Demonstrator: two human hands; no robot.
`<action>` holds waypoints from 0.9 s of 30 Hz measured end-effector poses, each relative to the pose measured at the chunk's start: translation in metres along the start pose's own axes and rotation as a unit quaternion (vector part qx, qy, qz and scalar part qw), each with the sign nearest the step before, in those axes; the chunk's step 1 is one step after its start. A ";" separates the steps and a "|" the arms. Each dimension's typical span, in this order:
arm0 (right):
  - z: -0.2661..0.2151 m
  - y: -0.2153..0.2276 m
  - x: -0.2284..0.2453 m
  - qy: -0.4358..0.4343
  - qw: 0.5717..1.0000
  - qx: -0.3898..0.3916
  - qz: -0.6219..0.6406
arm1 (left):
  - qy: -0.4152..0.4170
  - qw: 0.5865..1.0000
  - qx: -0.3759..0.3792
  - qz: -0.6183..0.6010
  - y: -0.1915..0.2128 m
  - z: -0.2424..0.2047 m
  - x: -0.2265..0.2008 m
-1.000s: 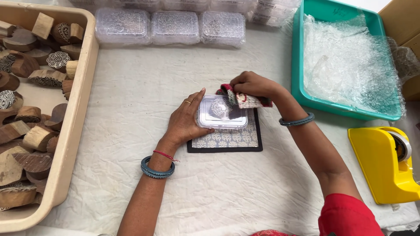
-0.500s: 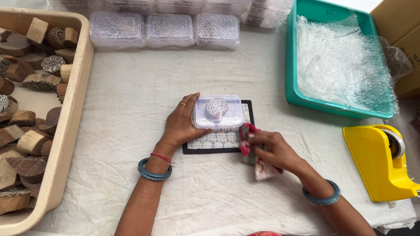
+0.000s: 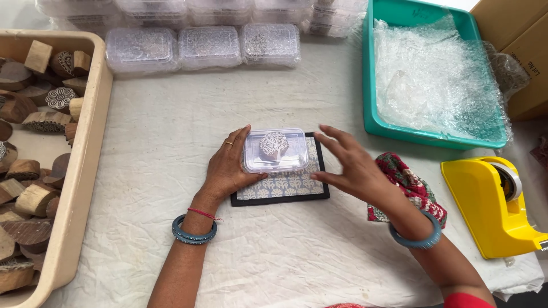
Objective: The person wipes a small plastic container with a cloth, then places a wooden stamp inside and closes the lid. They wrap the container in bubble wrap and secure it with adhesive tape using a tape dispenser.
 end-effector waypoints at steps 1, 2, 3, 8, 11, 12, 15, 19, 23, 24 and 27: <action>0.011 -0.013 -0.010 0.000 1.000 -0.005 0.000 | -0.004 1.000 -0.001 0.003 0.001 -0.001 -0.001; 0.022 -0.029 -0.020 -0.001 0.999 0.023 0.024 | -0.010 1.000 -0.005 -0.001 0.003 -0.002 -0.002; 0.034 -0.045 -0.030 -0.003 0.998 0.050 0.048 | -0.017 1.000 -0.008 -0.006 0.005 -0.003 -0.003; 0.039 -0.074 -0.053 0.007 0.991 0.059 0.124 | -0.056 0.998 -0.012 0.001 0.006 -0.006 -0.002; 0.026 -0.056 -0.040 0.020 0.990 0.049 0.131 | -0.049 0.999 0.012 0.009 0.001 -0.003 -0.004; 0.028 -0.048 -0.032 0.040 0.991 0.056 0.116 | -0.018 1.000 0.022 0.013 0.002 -0.003 0.001; 0.011 -0.005 -0.039 0.117 0.987 -0.048 0.104 | -0.007 1.000 0.004 -0.006 -0.014 -0.001 0.022; -0.002 0.071 -0.116 0.027 0.973 -0.210 0.093 | 0.048 0.998 0.027 -0.013 -0.013 -0.002 0.022; -0.007 0.140 -0.262 -0.172 0.920 -0.351 0.028 | 0.031 0.999 0.018 -0.015 -0.014 0.000 0.021; -0.009 0.152 -0.303 -0.234 0.899 -0.371 0.019 | 0.020 1.000 0.013 -0.014 -0.012 -0.002 0.021; -0.005 0.156 -0.391 -0.280 0.895 -0.346 0.015 | 0.057 0.998 0.021 -0.012 -0.015 -0.001 0.023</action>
Point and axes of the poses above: each hand's wrist, its own z-axis towards the middle knuckle, its own y-axis out of the back of the hand, x = y × z, the point moved 4 cm from there along z, towards the middle knuckle, and after that the axes turned 1 degree about z, right-handed, at the moved point
